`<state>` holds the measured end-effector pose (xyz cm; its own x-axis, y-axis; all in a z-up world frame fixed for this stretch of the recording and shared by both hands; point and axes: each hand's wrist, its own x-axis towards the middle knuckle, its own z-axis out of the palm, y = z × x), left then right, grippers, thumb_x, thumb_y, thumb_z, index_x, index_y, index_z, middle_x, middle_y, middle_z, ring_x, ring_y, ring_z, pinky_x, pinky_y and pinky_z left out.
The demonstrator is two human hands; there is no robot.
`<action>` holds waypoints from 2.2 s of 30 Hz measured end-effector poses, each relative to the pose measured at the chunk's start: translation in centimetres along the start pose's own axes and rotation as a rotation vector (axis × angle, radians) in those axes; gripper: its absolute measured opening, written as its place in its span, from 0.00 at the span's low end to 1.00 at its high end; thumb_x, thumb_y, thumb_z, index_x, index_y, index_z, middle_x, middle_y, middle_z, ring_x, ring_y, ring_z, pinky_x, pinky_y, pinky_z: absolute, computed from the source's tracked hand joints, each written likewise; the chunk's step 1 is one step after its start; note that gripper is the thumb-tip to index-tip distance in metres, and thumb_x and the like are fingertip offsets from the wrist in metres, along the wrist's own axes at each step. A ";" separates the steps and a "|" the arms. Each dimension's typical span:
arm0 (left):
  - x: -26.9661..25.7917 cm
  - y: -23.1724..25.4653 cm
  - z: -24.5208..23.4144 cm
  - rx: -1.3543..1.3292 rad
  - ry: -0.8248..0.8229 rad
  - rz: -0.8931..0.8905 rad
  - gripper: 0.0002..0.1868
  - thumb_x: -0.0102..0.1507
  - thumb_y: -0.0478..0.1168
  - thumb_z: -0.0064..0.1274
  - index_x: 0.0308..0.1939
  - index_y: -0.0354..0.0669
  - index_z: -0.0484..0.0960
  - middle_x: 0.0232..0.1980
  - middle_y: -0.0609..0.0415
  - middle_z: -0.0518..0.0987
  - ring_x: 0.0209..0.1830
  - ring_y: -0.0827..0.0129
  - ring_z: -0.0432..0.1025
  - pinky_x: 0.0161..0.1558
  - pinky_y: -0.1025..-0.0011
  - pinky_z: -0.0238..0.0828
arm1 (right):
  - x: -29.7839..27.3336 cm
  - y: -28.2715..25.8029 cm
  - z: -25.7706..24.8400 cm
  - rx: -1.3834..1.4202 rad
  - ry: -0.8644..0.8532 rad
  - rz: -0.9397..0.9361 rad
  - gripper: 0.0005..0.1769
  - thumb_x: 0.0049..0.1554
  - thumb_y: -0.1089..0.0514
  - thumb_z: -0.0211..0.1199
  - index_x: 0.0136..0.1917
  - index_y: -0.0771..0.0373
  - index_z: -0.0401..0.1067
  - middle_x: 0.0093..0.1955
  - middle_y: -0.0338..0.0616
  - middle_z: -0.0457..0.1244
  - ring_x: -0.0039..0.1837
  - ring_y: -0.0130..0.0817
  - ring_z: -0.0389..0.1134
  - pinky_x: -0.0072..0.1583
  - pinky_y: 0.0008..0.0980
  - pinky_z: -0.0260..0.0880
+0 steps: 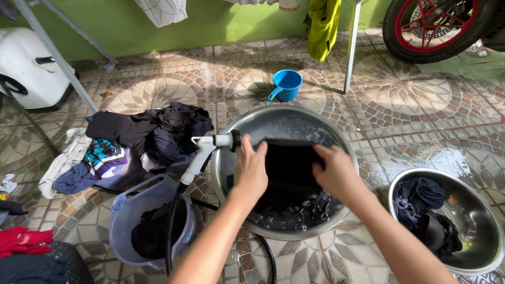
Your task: The person hand-washes clothes by submerging them in a basin of water, scrubbing them, and wringing them out by hand.
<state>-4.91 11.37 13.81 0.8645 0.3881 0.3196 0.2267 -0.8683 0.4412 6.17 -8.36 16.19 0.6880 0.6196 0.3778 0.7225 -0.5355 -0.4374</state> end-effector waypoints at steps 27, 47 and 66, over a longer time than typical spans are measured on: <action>-2.5 -9.7 22.4 0.306 -0.750 -0.539 0.52 0.68 0.39 0.52 0.83 0.73 0.29 0.85 0.56 0.35 0.78 0.41 0.48 0.67 0.17 0.43 | -4.3 11.1 22.9 -0.190 -0.759 0.436 0.49 0.56 0.66 0.56 0.83 0.52 0.38 0.85 0.56 0.27 0.80 0.67 0.45 0.72 0.49 0.62; 1.1 -5.9 5.2 -0.098 -0.793 -0.552 0.44 0.60 0.32 0.45 0.78 0.75 0.58 0.83 0.37 0.39 0.84 0.44 0.40 0.78 0.51 0.45 | -1.1 9.3 10.2 0.510 -0.790 0.781 0.50 0.54 0.65 0.60 0.83 0.40 0.44 0.69 0.46 0.63 0.57 0.40 0.68 0.51 0.37 0.73; 6.7 4.7 -12.3 0.142 -0.059 -0.190 0.29 0.58 0.30 0.52 0.63 0.53 0.79 0.67 0.34 0.61 0.66 0.45 0.62 0.56 0.59 0.73 | 6.2 -0.5 -9.1 0.387 -0.181 0.326 0.43 0.47 0.64 0.63 0.76 0.49 0.64 0.60 0.45 0.69 0.60 0.35 0.70 0.63 0.35 0.69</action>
<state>-3.60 13.66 28.39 0.8241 0.5334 0.1907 0.4448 -0.8178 0.3652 10.72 -9.45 26.15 0.8248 0.5640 0.0398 0.3713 -0.4872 -0.7904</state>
